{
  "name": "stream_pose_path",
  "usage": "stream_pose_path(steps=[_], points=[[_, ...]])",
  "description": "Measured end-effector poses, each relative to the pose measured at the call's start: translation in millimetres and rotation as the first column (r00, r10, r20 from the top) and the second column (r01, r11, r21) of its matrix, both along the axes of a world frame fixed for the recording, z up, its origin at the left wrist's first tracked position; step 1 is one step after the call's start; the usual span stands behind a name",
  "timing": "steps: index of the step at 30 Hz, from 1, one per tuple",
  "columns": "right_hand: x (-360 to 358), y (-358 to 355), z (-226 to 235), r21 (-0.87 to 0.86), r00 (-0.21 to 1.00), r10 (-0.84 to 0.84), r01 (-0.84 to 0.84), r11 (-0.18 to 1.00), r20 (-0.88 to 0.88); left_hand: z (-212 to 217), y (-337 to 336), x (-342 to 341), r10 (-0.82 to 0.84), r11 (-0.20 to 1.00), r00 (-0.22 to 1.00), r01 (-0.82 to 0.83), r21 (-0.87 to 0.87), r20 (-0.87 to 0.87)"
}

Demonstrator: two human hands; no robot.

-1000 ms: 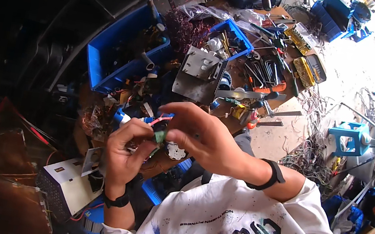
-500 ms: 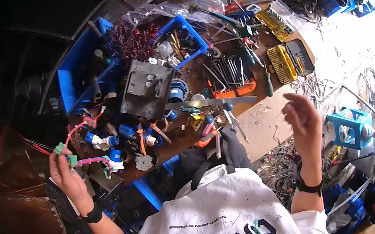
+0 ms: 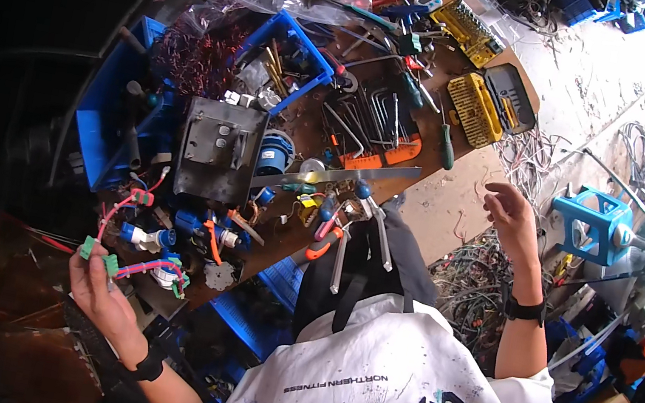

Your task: The person uses pliers to remove components from a small green circuit board, placing the removed parts into a blue bin. They then handle a bundle of wires with a red coil, untangling and inspecting the connectors. Finally, they rummage through a cluttered toolbox to select a screwdriver.

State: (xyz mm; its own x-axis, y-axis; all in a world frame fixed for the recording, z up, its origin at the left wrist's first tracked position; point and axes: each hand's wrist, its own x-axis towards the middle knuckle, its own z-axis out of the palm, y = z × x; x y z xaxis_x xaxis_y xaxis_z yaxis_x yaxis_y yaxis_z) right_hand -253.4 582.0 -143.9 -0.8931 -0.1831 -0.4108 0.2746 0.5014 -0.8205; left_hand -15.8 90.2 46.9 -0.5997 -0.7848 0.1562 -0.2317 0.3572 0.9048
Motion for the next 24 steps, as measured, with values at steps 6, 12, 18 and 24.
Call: stream_pose_path(steps=[6, 12, 18, 24], points=[[-55.2, -11.8, -40.4, 0.003, 0.987, 0.162, -0.162, 0.987, 0.006, -0.6, 16.7, -1.6, 0.139, 0.99, 0.988, -0.138, -0.021, 0.067], [-116.5, -42.1, -54.9, 0.045, 0.911, 0.402, -0.407, 0.912, 0.094, -1.2, 55.4, -19.4, 0.374, 0.927, 0.92, -0.37, -0.057, 0.118], [-155.7, -73.1, -82.8, -0.009, 0.817, 0.569, -0.571, 0.821, 0.09, -16.8, 88.1, -44.6, 0.586, 0.809, 0.81, -0.586, -0.048, -0.012], [-186.5, -150.4, -123.6, -0.123, 0.744, 0.665, -0.668, 0.734, -0.07, -14.0, 109.8, -55.4, 0.547, 0.836, 0.836, -0.548, -0.028, -0.029]])
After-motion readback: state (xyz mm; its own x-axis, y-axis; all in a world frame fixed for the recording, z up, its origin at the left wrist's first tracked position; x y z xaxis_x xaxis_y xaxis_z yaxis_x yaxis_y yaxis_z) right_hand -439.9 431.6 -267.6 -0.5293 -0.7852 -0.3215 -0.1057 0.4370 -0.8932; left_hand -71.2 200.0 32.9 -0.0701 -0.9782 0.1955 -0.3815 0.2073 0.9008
